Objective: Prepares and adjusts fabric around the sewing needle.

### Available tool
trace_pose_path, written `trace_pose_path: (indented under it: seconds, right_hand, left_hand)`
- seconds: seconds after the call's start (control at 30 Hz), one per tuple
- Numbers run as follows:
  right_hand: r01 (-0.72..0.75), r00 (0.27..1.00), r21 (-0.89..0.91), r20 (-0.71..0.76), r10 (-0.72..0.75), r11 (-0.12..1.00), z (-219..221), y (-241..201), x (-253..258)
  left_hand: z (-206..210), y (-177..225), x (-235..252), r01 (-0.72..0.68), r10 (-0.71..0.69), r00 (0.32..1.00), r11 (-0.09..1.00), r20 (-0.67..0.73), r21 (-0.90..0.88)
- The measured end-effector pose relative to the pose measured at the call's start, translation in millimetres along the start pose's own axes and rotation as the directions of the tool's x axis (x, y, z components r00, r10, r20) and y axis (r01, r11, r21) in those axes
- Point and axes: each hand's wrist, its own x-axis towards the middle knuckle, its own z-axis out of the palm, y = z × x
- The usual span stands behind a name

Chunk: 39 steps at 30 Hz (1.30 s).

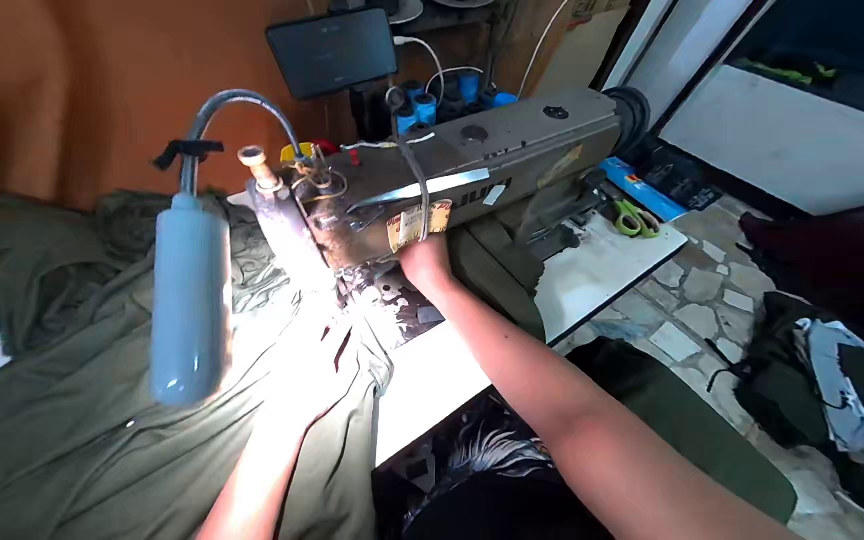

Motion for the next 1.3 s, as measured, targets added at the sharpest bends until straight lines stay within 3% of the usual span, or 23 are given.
trace_pose_path:
  seconds: [0.07,0.17,0.23,0.3,0.37,0.43,0.5,0.53,0.57,0.6,0.7,0.77,0.83,0.9,0.97,1.07,1.13,1.2,1.3]
  right_hand:
    - [-0.08,0.996,-0.03,0.044,0.082,0.996,-18.2,-0.3,-10.8]
    - [-0.084,0.994,0.018,0.065,0.083,0.996,-33.5,15.3,-23.9]
    - [-0.145,0.986,0.103,0.101,0.135,0.984,-43.6,17.7,-27.8]
    - [-0.239,0.962,0.232,0.187,0.198,0.943,-54.7,13.6,-33.5]
    - [-0.287,0.93,0.35,0.324,0.172,0.892,-66.5,10.9,-45.2]
    - [-0.297,0.863,0.373,0.5,0.079,0.879,-77.8,10.9,-60.8]
    - [-0.301,0.777,0.362,0.629,0.007,0.883,-84.8,11.3,-72.2]
    - [-0.299,0.746,0.352,0.666,-0.013,0.887,-86.1,12.6,-76.4]
    - [-0.299,0.721,0.344,0.693,-0.025,0.89,-86.6,14.5,-80.0]
    - [-0.302,0.701,0.325,0.713,-0.023,0.896,-86.5,16.5,-83.2]
    - [-0.359,0.671,0.259,0.74,0.055,0.897,-83.2,18.8,-93.5]
    - [-0.422,0.691,0.316,0.718,0.077,0.85,-80.1,17.2,-101.5]
    - [-0.47,0.696,0.427,0.718,0.026,0.772,-80.8,15.7,-108.2]
    - [-0.452,0.689,0.487,0.723,-0.054,0.748,-81.0,15.6,-110.6]
    - [-0.381,0.696,0.481,0.711,-0.097,0.79,-82.2,12.4,-110.0]
    - [-0.179,0.67,0.32,0.732,-0.123,0.93,-89.5,0.9,-100.2]
    - [-0.027,0.599,0.255,0.778,-0.189,0.966,-97.5,-4.7,-89.8]
    - [0.172,0.523,0.231,0.802,-0.287,0.958,-102.4,-6.0,-83.0]
    - [0.334,0.469,0.231,0.801,-0.373,0.914,-103.5,-3.4,-84.7]
  left_hand:
    - [-3.3,1.7,-0.4,0.018,-0.017,0.999,1.0,0.041,-0.012]
    - [-5.3,7.5,-1.9,0.024,-0.024,1.0,1.0,0.006,-0.009]
    - [-7.4,19.1,-3.4,0.112,-0.11,0.993,0.993,0.041,-0.04]
    - [-9.5,35.9,-4.2,0.166,-0.164,0.986,0.979,0.025,-0.122]
    - [-18.2,59.1,0.5,0.221,-0.231,0.973,0.929,-0.001,-0.296]
    - [-28.6,78.5,6.6,0.313,-0.349,0.935,0.731,0.063,-0.606]
    - [-30.9,86.4,10.2,0.346,-0.424,0.885,0.328,0.19,-0.879]
    - [-31.0,89.5,10.2,0.33,-0.459,0.859,0.16,0.226,-0.93]
    - [-31.8,92.4,8.9,0.311,-0.492,0.839,0.086,0.231,-0.947]
    - [-32.3,94.3,5.9,0.291,-0.515,0.836,0.125,0.189,-0.948]
    - [-32.7,99.5,-10.4,0.244,-0.444,0.894,0.602,-0.064,-0.761]
    - [-24.0,99.0,-20.1,0.04,-0.219,0.936,0.844,-0.276,-0.534]
    - [-15.8,96.6,-25.4,-0.13,-0.019,0.917,0.93,-0.398,-0.344]
    - [-15.2,95.8,-28.6,-0.162,0.039,0.892,0.957,-0.45,-0.24]
    - [-20.2,95.8,-30.4,-0.166,0.051,0.888,0.962,-0.456,-0.215]
    - [-27.1,97.5,-36.4,-0.149,-0.018,0.911,0.917,-0.412,-0.37]
    - [-32.9,102.0,-40.1,-0.068,-0.163,0.924,0.82,-0.346,-0.568]
    - [-39.2,105.9,-40.2,0.053,-0.267,0.944,0.706,-0.195,-0.706]
    - [-40.2,112.5,-39.6,0.219,-0.358,0.934,0.579,-0.004,-0.786]
